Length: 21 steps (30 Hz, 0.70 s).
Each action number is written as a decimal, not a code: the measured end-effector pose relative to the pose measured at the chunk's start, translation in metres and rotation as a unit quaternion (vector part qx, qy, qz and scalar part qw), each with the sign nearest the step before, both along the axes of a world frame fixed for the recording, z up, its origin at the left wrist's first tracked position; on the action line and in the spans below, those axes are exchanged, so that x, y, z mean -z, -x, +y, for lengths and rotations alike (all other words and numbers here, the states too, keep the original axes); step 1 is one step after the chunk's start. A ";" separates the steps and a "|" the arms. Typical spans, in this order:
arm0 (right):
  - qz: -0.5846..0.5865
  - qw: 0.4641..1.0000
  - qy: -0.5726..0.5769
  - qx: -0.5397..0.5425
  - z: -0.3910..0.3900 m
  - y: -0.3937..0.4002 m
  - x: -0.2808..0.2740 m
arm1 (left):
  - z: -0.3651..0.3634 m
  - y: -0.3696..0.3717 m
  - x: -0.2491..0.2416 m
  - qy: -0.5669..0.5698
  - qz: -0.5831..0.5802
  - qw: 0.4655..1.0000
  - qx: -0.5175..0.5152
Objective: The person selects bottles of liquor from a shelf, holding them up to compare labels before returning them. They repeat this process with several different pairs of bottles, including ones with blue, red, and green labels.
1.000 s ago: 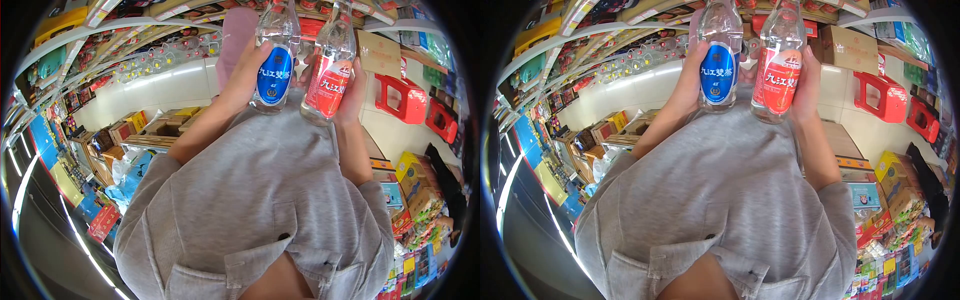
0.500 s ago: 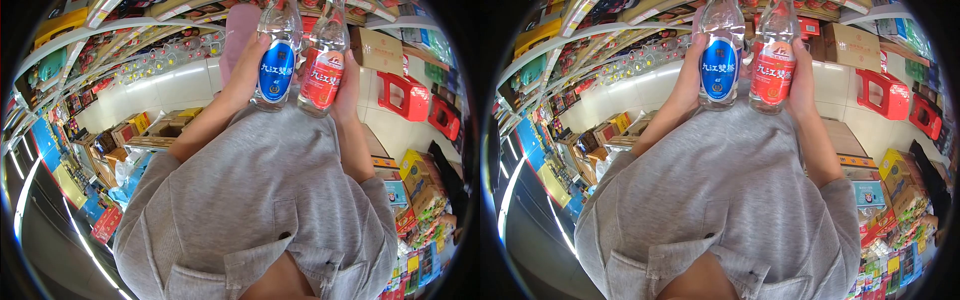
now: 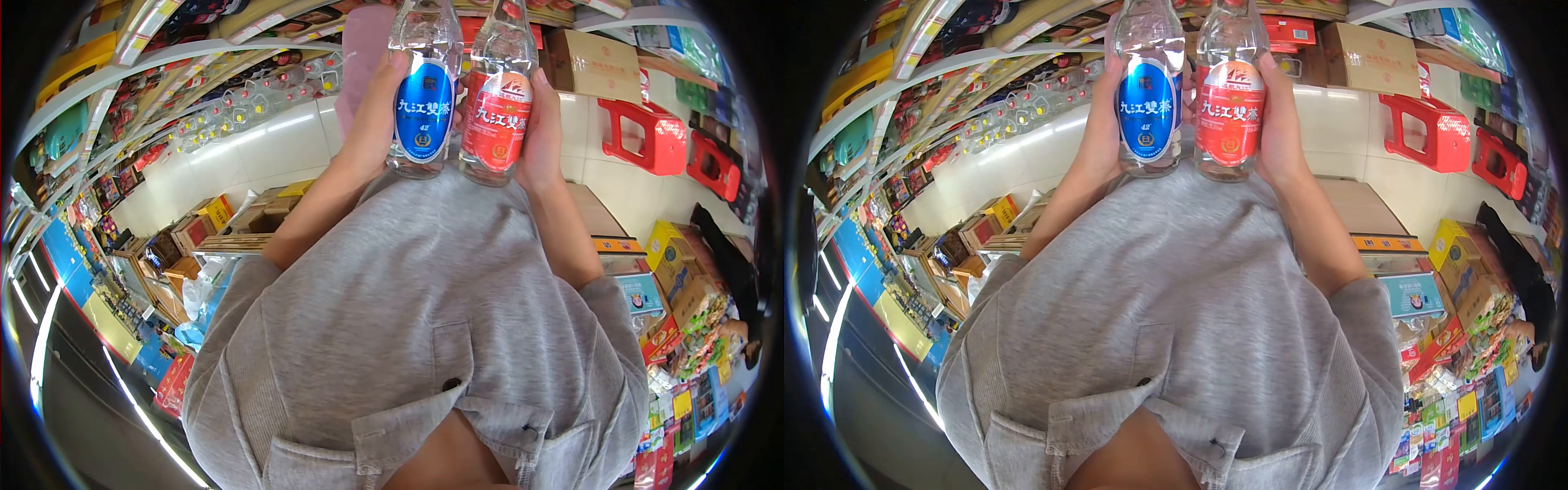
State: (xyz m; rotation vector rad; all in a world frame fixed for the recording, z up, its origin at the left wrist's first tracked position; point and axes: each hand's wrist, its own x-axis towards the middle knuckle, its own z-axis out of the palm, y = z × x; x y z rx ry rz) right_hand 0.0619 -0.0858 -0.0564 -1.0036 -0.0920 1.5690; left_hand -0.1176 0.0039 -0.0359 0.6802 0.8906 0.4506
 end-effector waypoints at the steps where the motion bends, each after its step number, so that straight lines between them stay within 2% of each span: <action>1: 0.001 1.000 -0.001 0.011 0.000 0.001 0.002 | 0.000 0.001 0.000 0.005 -0.003 1.000 0.003; 6: -0.008 0.999 0.007 0.040 -0.001 0.002 0.014 | -0.001 0.001 0.008 -0.014 -0.017 1.000 -0.016; 15: -0.011 1.000 -0.017 0.007 -0.007 -0.005 0.010 | 0.001 -0.002 0.006 -0.036 -0.020 0.999 0.005; 21: -0.019 0.998 0.033 0.049 -0.007 -0.006 0.009 | 0.002 -0.003 0.008 -0.091 -0.010 0.996 0.022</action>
